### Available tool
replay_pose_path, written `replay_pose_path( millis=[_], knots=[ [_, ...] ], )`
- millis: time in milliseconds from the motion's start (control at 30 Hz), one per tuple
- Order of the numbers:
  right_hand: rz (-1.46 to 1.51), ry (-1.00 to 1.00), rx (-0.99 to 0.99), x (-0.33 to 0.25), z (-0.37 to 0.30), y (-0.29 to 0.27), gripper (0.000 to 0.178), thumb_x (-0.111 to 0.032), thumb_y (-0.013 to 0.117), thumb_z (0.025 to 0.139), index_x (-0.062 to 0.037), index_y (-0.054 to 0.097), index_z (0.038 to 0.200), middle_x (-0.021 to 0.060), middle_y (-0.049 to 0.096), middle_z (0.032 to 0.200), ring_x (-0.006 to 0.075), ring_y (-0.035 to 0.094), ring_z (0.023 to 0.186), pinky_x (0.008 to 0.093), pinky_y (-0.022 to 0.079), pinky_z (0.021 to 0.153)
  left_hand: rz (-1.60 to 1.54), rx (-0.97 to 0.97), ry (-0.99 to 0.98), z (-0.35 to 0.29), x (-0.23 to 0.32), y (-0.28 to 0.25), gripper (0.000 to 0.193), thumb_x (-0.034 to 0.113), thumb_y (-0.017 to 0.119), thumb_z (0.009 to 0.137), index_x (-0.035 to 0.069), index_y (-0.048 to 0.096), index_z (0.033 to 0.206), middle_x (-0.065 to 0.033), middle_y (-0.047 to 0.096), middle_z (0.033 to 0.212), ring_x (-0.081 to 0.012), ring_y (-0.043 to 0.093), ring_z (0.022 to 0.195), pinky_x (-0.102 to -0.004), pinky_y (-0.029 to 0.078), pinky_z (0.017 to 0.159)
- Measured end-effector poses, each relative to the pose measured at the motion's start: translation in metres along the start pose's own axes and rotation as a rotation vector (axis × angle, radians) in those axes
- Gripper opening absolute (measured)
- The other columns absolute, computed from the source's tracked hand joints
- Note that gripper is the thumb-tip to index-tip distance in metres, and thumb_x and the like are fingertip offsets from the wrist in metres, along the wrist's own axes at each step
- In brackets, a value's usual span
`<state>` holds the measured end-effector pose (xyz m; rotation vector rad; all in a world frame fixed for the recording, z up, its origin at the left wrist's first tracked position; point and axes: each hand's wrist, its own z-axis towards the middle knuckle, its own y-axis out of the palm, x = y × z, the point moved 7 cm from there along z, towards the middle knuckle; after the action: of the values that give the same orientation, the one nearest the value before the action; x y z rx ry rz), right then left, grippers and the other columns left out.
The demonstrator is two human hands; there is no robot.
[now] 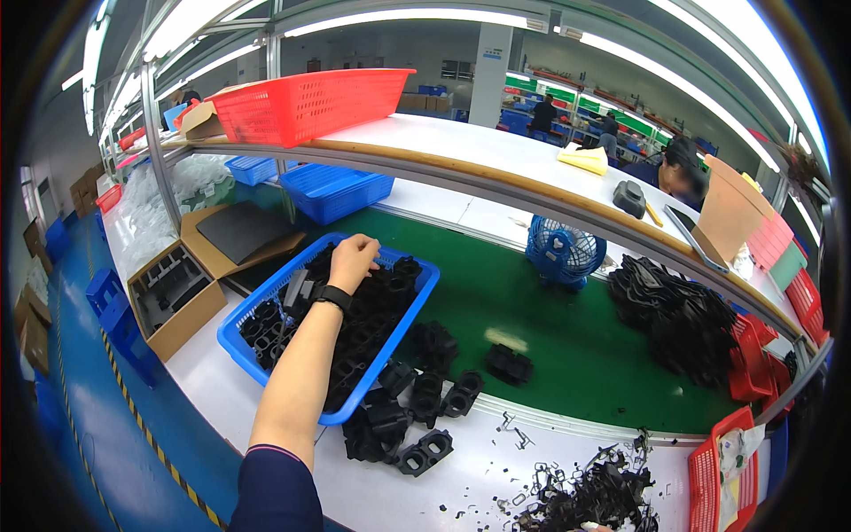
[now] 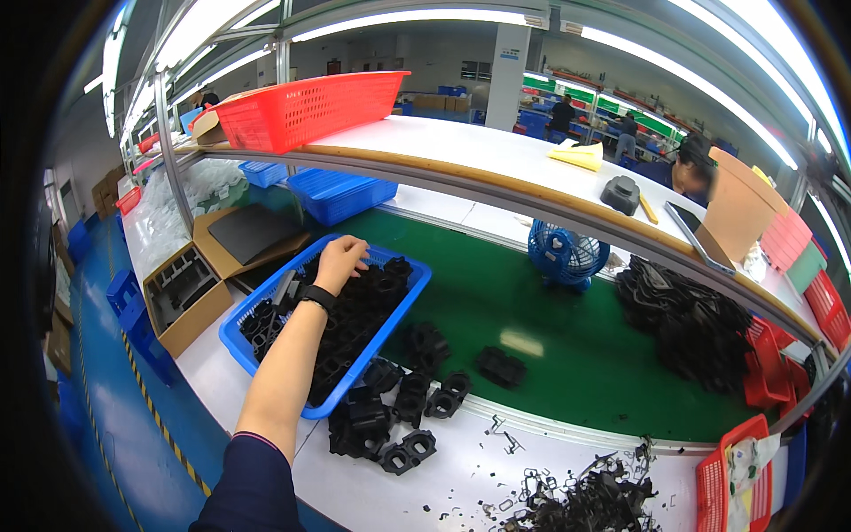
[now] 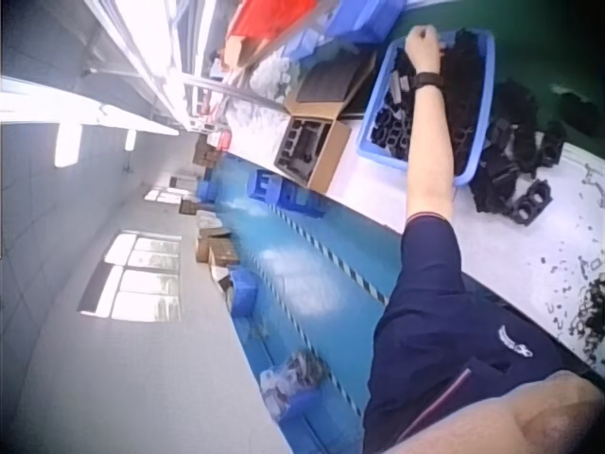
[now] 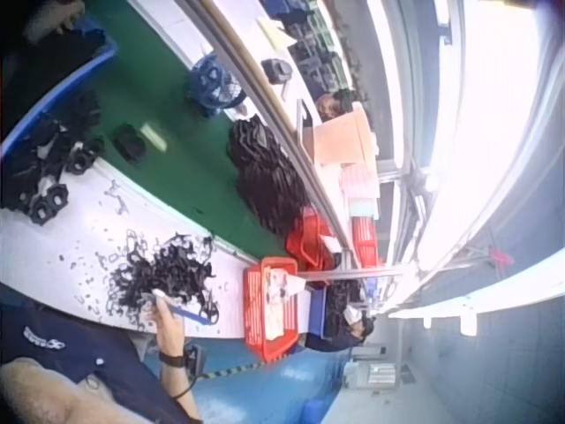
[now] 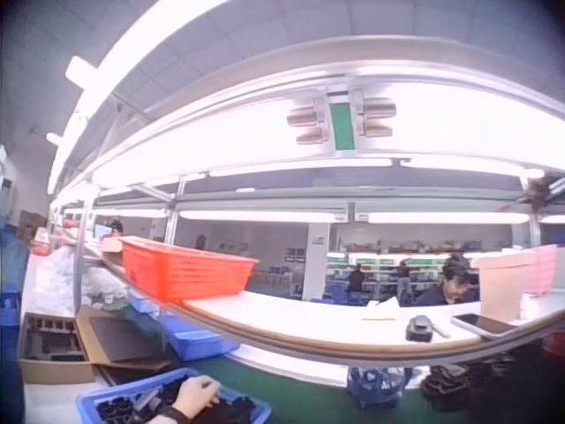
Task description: The recorder uses a scraping tool to remove excess plastic flash from black plastic components at an industrial workbench.
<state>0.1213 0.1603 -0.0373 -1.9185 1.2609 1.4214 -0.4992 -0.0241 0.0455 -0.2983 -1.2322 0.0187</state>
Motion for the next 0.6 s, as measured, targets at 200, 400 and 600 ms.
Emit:
replay_pose_path(
  millis=[200, 400, 600],
  knots=[
    [-0.022, 0.006, -0.01, -0.009, 0.002, 0.012, 0.026, -0.013, 0.055, 0.091, -0.0002, 0.057, 0.114, 0.0086, 0.065, 0.09, 0.0122, 0.061, 0.069, 0.0229, 0.051, 0.056, 0.167, -0.186, 0.278, -0.047, 0.097, 0.028, 0.021, 0.017, 0.06, 0.08, -0.002, 0.065, 0.087, -0.0105, 0.066, 0.073, -0.0159, 0.064, 0.061, -0.0279, 0.049, 0.059],
    [-0.028, 0.052, -0.103, -0.001, 0.006, 0.024, 0.026, -0.013, 0.052, 0.093, 0.0021, 0.056, 0.113, 0.0131, 0.066, 0.094, 0.0159, 0.064, 0.071, 0.0244, 0.051, 0.056, 0.749, -0.387, 0.739, -0.166, 0.146, 0.074, 0.022, 0.021, 0.061, 0.079, 0.0, 0.059, 0.083, -0.015, 0.062, 0.075, -0.0303, 0.063, 0.074, -0.0387, 0.051, 0.063],
    [-0.034, 0.082, -0.152, 0.021, 0.009, 0.027, 0.026, -0.012, 0.051, 0.093, 0.0043, 0.054, 0.113, 0.0159, 0.065, 0.092, 0.0174, 0.064, 0.069, 0.0236, 0.052, 0.055, 0.629, -0.589, 0.769, -0.259, 0.138, 0.114, 0.023, 0.021, 0.065, 0.076, 0.001, 0.056, 0.084, -0.0119, 0.058, 0.076, -0.0279, 0.061, 0.076, -0.0364, 0.051, 0.063]
  ],
)
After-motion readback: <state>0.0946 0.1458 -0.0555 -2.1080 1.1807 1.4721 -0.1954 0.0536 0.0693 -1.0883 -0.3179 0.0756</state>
